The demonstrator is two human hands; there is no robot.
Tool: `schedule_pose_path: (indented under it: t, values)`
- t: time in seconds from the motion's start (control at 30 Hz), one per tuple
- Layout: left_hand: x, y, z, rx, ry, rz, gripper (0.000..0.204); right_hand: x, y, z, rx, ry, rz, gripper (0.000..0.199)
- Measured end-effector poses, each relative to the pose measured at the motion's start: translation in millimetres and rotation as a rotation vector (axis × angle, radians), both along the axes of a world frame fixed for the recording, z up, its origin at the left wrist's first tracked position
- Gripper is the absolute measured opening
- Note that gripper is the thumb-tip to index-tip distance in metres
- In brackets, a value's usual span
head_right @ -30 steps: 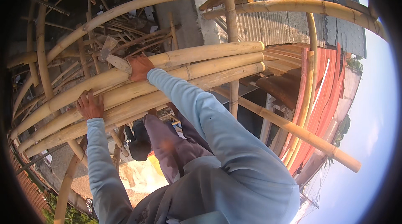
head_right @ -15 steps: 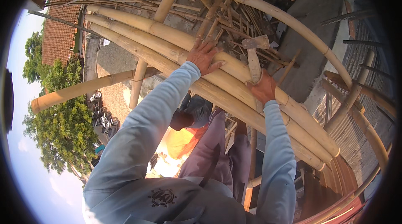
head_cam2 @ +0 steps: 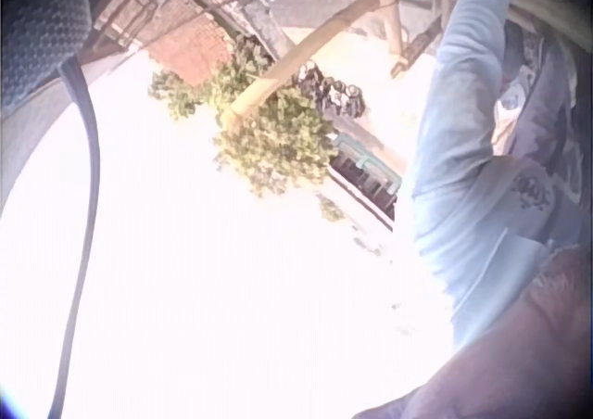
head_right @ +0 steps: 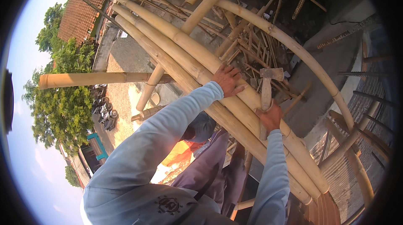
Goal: The person assembles a bamboo scaffolding structure by positioning bamboo poles and securing them with nails and a hammer. They repeatedly hammer nails into the joints to fasten the poles together.
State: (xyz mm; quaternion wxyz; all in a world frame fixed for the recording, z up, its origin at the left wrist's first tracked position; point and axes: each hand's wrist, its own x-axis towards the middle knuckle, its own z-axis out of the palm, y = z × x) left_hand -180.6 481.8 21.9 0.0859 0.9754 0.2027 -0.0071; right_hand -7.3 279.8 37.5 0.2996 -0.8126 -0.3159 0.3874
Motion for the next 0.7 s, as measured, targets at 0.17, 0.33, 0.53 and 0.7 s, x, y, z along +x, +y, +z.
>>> schedule_pose_path:
  t: [0.17, 0.33, 0.53, 0.7]
  values:
    - [8, -18, -6, -0.044, -0.014, -0.005, 0.057, 0, 1, -3, 0.027, -0.005, 0.015, 0.052]
    - [8, -16, -2, -0.030, -0.073, -0.018, 0.051, -2, -20, 8, -0.036, -0.099, -0.034, 0.055]
    - [19, -16, -2, 0.002, -0.085, -0.079, 0.036, 1, -128, 28, -0.062, -0.483, -0.269, 0.053]
    - [12, -7, -21, 0.062, -0.031, -0.121, 0.043, -18, -223, 37, -0.147, -0.402, -0.679, 0.054]
